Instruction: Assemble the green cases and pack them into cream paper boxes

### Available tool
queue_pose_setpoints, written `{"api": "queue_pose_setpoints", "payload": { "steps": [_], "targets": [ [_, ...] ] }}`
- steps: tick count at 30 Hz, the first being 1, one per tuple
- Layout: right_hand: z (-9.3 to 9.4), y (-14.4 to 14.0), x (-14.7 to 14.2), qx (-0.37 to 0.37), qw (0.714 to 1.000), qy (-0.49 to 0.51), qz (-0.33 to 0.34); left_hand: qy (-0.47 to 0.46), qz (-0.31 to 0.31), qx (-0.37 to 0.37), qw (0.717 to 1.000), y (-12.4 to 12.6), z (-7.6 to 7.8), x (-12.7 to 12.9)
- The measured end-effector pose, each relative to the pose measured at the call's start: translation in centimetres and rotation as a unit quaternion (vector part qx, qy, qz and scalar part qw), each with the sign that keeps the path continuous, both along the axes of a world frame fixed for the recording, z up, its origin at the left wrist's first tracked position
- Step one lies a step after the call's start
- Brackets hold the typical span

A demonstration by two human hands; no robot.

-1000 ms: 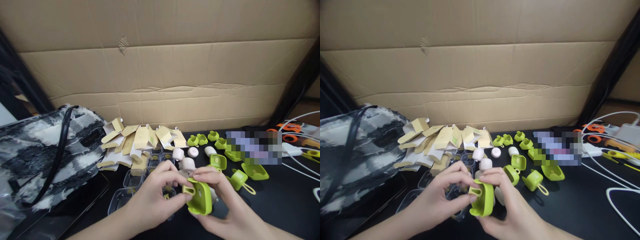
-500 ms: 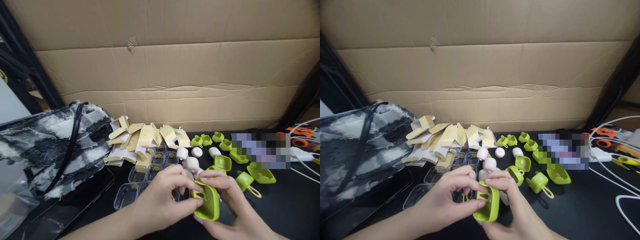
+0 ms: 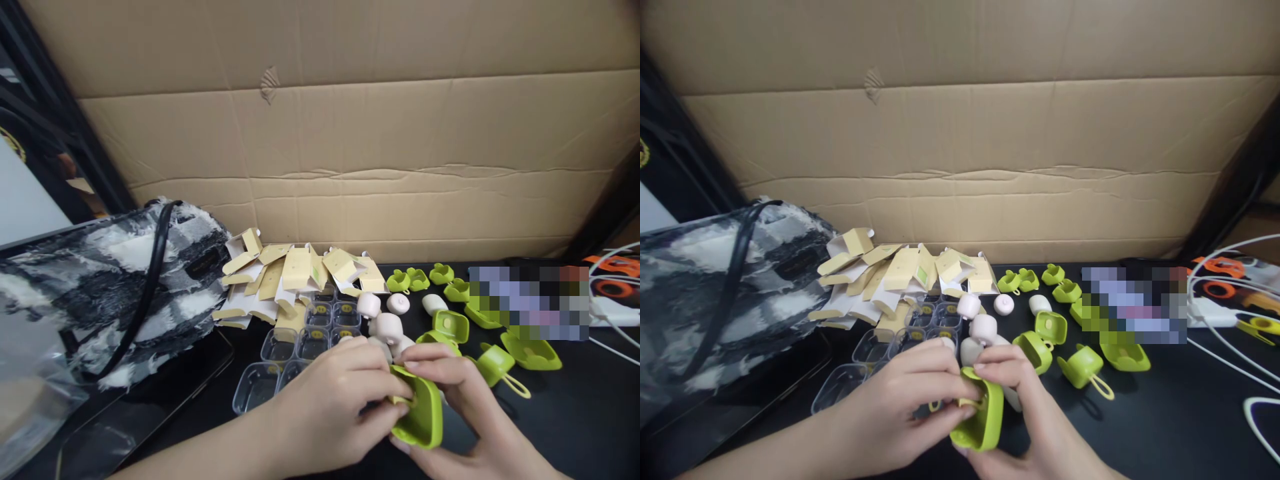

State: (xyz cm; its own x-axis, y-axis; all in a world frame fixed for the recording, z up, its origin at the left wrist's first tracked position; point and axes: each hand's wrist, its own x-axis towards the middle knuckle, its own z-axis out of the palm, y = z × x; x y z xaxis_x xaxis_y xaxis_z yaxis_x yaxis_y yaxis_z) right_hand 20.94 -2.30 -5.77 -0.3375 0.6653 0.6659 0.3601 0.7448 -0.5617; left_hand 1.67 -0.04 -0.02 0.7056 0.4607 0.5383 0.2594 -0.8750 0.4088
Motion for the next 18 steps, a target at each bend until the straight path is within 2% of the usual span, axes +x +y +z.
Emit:
{"api": "queue_pose_setpoints", "payload": {
  "steps": [6, 12, 15, 18],
  "targets": [
    [-0.11, 0.13, 0.06, -0.002, 1.0, 0.016, 0.005, -0.005, 0.01, 0.049, 0.999, 0.11, -0.64, 0.15],
    [-0.11, 0.03, -0.13, -0.006, 1.0, 0.006, 0.022, 0.063, 0.0, 0.21, 0.976, 0.01, -0.27, -0.13],
    [-0.03, -0.2, -0.01, -0.009, 1.0, 0.01, 0.02, 0.071, 0.007, 0.217, 0.974, 0.0, -0.08, -0.21],
    [0.17, -0.14, 0.3, 0.001, 0.999, 0.02, 0.025, 0.031, -0.002, 0.195, 0.98, 0.06, 0.06, -0.29]
  ]
}}
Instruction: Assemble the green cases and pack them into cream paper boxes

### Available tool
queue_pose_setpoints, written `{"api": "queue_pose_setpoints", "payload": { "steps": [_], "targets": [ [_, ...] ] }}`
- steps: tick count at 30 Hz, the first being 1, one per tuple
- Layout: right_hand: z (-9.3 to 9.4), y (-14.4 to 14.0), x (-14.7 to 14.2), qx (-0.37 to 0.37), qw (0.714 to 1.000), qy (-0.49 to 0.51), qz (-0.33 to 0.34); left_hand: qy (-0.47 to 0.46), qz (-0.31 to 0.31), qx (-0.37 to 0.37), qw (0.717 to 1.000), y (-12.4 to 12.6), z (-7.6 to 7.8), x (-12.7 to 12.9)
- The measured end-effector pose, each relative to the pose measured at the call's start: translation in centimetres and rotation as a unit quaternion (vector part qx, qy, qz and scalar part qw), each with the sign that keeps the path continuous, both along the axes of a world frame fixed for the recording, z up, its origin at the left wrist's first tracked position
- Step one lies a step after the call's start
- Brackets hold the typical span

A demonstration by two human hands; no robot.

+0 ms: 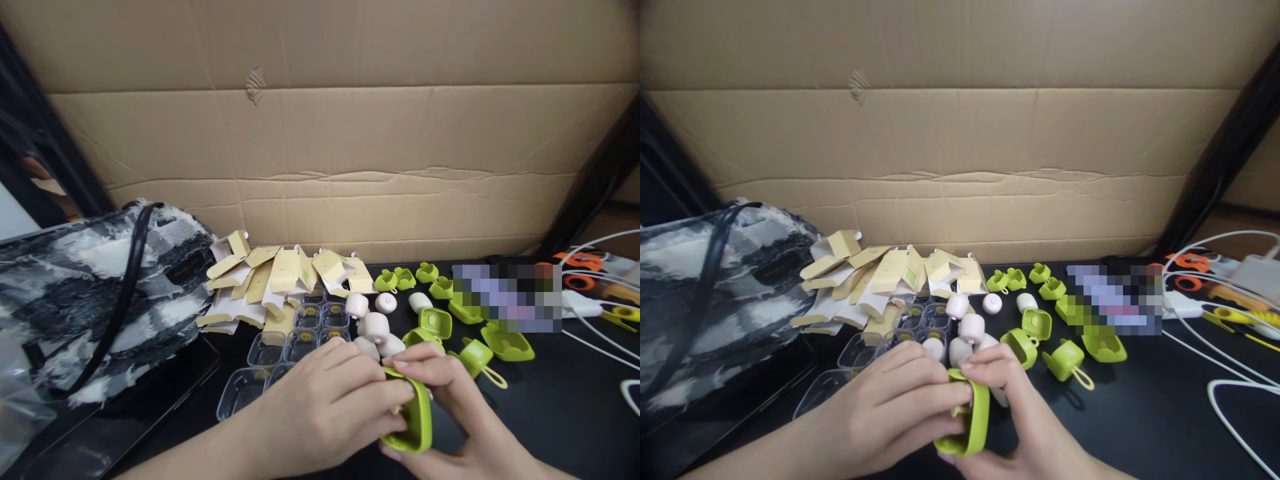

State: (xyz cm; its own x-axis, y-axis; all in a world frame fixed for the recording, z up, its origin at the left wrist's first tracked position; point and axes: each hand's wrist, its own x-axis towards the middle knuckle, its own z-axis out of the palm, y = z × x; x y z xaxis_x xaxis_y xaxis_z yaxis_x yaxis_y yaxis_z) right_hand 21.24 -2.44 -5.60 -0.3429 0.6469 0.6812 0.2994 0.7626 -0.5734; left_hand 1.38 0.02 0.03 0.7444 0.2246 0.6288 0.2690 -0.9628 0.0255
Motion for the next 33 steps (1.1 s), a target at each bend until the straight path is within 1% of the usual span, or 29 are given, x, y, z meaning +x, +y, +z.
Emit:
{"api": "queue_pose_setpoints", "payload": {
  "steps": [2, 5, 8, 10, 13, 15, 18, 21, 27, 33],
  "targets": [
    [0.2, 0.1, 0.2, 0.004, 1.0, 0.011, -0.002, -0.054, -0.005, -0.022, 0.998, 0.0, 0.0, 0.0],
    [0.2, 0.2, 0.3, 0.013, 1.0, 0.024, -0.009, -0.116, 0.015, -0.082, 0.99, 0.0, -0.1, 0.0],
    [-0.1, 0.2, 0.4, 0.012, 1.0, 0.025, -0.006, -0.133, 0.012, -0.137, 0.981, 0.0, -0.5, 0.2],
    [-0.3, 0.2, 0.4, 0.01, 1.0, 0.03, 0.0, -0.133, 0.008, -0.134, 0.982, 0.1, -0.7, 0.3],
    [-0.2, 0.3, 0.4, 0.013, 0.999, 0.032, -0.005, -0.097, -0.001, -0.099, 0.99, 0.2, -0.7, 0.0],
    [0.1, 0.3, 0.4, 0.02, 0.999, 0.028, -0.022, -0.046, -0.016, -0.085, 0.995, 0.3, -0.5, -0.4],
    [0.7, 0.3, 0.3, 0.028, 0.998, 0.025, -0.052, 0.027, -0.051, -0.077, 0.995, 0.6, -0.4, -1.1],
    [1.0, 0.2, 0.4, 0.02, 0.998, 0.032, -0.06, 0.046, -0.064, -0.067, 0.995, 1.0, -0.8, -1.6],
    [1.0, 0.3, 0.5, 0.035, 0.998, 0.031, -0.046, 0.066, -0.047, -0.063, 0.995, 1.3, -1.4, -1.5],
    [1.1, 0.0, 0.5, 0.024, 0.998, 0.023, -0.045, 0.117, -0.03, -0.072, 0.99, 1.0, -1.1, -1.0]
  ]
}}
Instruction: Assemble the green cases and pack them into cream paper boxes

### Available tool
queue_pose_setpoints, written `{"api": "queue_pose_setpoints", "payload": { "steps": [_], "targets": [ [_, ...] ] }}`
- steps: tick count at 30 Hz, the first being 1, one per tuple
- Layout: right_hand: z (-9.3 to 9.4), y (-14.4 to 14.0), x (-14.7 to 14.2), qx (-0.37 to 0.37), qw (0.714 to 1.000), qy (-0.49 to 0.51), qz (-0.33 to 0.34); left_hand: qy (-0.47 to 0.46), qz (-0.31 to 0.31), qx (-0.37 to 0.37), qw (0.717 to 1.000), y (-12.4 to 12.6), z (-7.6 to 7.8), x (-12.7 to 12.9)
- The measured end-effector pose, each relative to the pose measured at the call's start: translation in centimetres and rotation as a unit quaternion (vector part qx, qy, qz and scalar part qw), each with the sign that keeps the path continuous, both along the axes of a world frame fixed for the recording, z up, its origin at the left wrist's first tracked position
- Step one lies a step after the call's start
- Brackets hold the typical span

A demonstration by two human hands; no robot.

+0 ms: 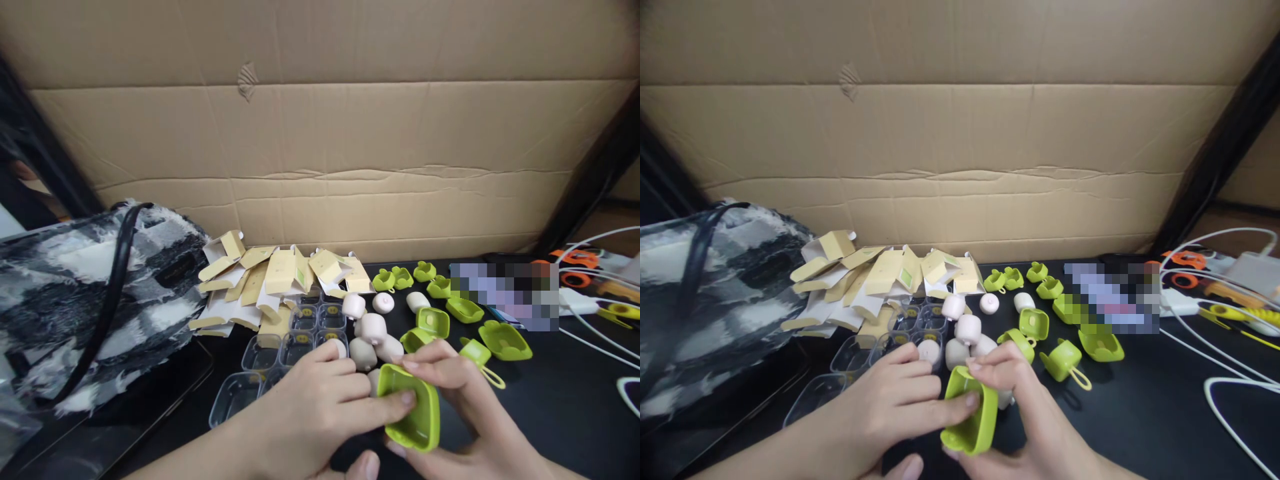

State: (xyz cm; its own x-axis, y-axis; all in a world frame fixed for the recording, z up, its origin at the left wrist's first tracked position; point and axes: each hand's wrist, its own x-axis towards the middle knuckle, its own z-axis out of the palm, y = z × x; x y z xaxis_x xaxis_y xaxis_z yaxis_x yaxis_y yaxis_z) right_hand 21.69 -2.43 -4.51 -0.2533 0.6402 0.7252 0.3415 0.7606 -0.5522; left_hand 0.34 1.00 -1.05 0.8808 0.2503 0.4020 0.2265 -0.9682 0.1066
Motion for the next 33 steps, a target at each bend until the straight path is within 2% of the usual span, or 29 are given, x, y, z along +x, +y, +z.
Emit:
{"api": "queue_pose_setpoints", "payload": {
  "steps": [6, 12, 15, 20, 26, 28, 30, 33],
  "targets": [
    [0.0, -0.9, 0.0, -0.044, 0.999, -0.007, -0.018, 0.04, 0.005, -0.022, 0.999, -0.5, 0.9, 0.3],
    [-0.8, -0.8, 0.1, -0.043, 0.998, -0.024, -0.028, 0.046, 0.026, -0.023, 0.998, -0.6, 0.1, 0.3],
    [-0.4, -0.2, 0.0, -0.019, 1.0, -0.014, -0.012, 0.041, 0.033, -0.006, 0.999, -0.5, 0.2, 0.3],
    [0.5, 0.3, -0.2, 0.023, 1.0, 0.01, 0.006, -0.027, 0.023, 0.058, 0.998, -0.4, 1.3, -0.1],
    [0.3, -0.2, 0.1, 0.029, 0.999, -0.025, 0.005, 0.044, 0.025, 0.094, 0.994, -0.5, 1.1, 0.4],
    [0.9, 0.0, 0.5, 0.018, 0.999, -0.044, 0.007, 0.021, 0.035, 0.095, 0.995, -0.5, 1.2, 0.6],
    [2.2, 0.5, 1.6, 0.002, 0.996, -0.094, -0.005, -0.013, 0.054, 0.087, 0.995, -0.3, 1.8, 0.5],
    [5.0, 1.7, 4.8, -0.016, 0.979, -0.19, -0.078, -0.041, 0.096, 0.081, 0.991, 0.5, 3.2, -0.5]
  ]
}}
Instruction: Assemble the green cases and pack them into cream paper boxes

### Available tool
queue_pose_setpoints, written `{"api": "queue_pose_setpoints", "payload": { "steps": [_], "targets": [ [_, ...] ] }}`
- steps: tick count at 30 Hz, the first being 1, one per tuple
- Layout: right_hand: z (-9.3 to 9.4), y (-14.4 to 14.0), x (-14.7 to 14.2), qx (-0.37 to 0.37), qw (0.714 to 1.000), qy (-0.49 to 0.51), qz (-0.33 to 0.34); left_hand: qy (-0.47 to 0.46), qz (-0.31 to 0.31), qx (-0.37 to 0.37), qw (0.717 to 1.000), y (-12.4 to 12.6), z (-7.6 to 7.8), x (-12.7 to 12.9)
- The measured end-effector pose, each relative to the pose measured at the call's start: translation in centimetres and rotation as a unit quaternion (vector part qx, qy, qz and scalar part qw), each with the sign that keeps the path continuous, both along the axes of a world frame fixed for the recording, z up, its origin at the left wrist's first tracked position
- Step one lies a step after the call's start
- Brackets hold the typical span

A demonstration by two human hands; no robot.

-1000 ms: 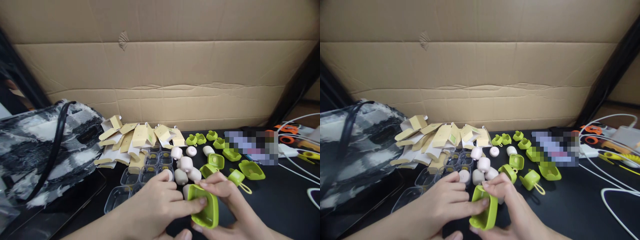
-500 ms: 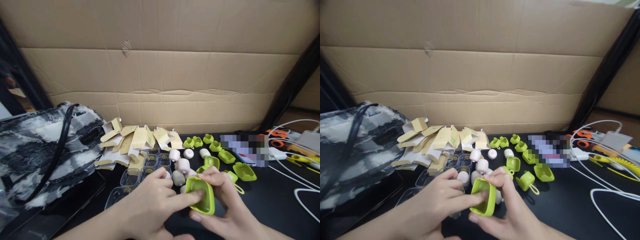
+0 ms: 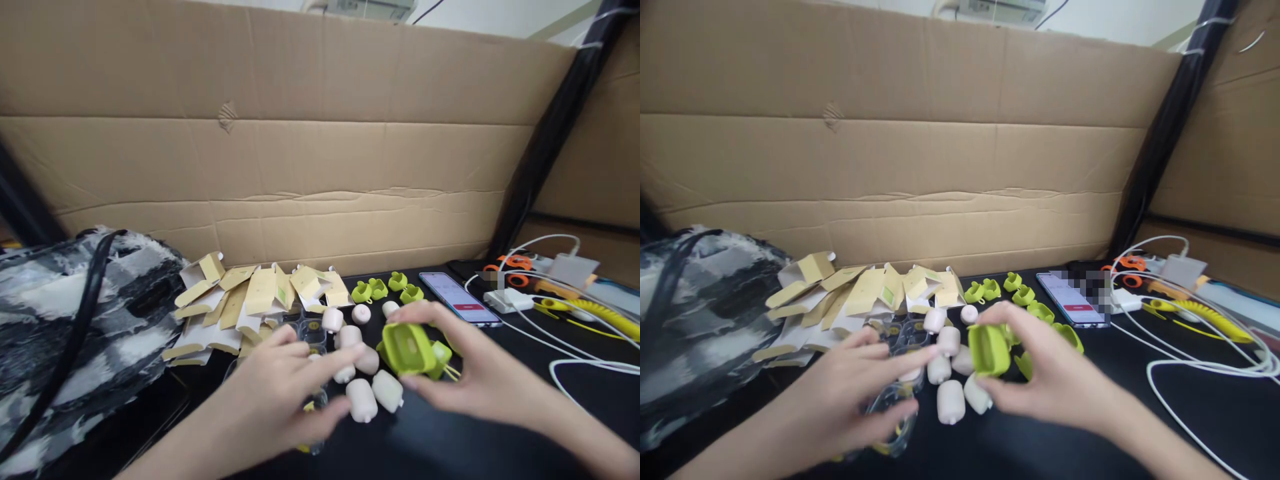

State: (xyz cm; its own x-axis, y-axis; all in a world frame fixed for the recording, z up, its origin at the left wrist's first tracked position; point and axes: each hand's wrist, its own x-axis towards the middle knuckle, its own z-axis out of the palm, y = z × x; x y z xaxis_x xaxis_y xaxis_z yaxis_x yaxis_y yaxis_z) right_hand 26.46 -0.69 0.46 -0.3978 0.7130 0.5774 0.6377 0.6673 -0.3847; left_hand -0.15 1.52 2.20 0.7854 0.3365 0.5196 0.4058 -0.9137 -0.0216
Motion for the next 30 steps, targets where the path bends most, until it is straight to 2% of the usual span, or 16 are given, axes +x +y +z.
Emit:
{"api": "queue_pose_setpoints", "payload": {
  "steps": [2, 4, 6, 10, 12, 15, 19, 22, 25, 28, 30],
  "targets": [
    [1.2, 0.7, 2.9, -0.028, 0.995, -0.069, -0.071, 0.022, 0.035, -0.023, 0.999, 0.8, 0.9, -1.0],
    [1.3, 0.9, 5.9, -0.039, 0.984, -0.127, -0.119, 0.069, 0.058, -0.056, 0.994, 1.5, 1.5, -1.9],
    [0.3, 0.6, 8.5, -0.033, 0.975, -0.148, -0.161, 0.116, 0.069, -0.084, 0.987, 1.9, 1.4, -2.5],
    [-3.1, -1.6, 11.4, -0.021, 0.972, -0.153, -0.174, 0.166, 0.069, -0.128, 0.975, 1.8, 0.3, -2.5],
    [-4.3, -2.5, 11.6, -0.023, 0.972, -0.16, -0.17, 0.173, 0.065, -0.134, 0.974, 1.6, -0.3, -2.1],
    [-5.1, -3.0, 10.9, -0.013, 0.974, -0.167, -0.154, 0.176, 0.05, -0.117, 0.976, 1.3, -1.1, -1.6],
    [-4.6, -2.8, 9.5, -0.025, 0.973, -0.178, -0.147, 0.169, 0.028, -0.074, 0.982, 1.0, -1.9, -1.5],
    [-3.2, -2.4, 8.9, -0.04, 0.97, -0.171, -0.168, 0.163, 0.012, -0.081, 0.983, 1.0, -2.5, -1.6],
    [-1.3, -0.4, 9.2, -0.083, 0.957, -0.149, -0.233, 0.186, 0.029, -0.102, 0.977, 1.2, -2.7, -1.3],
    [0.0, 3.6, 9.8, -0.152, 0.931, -0.161, -0.291, 0.262, 0.08, -0.136, 0.952, 1.5, -2.2, -0.5],
    [0.1, 6.4, 10.2, -0.21, 0.912, -0.178, -0.305, 0.312, 0.099, -0.141, 0.934, 1.4, -1.6, 0.1]
  ]
}}
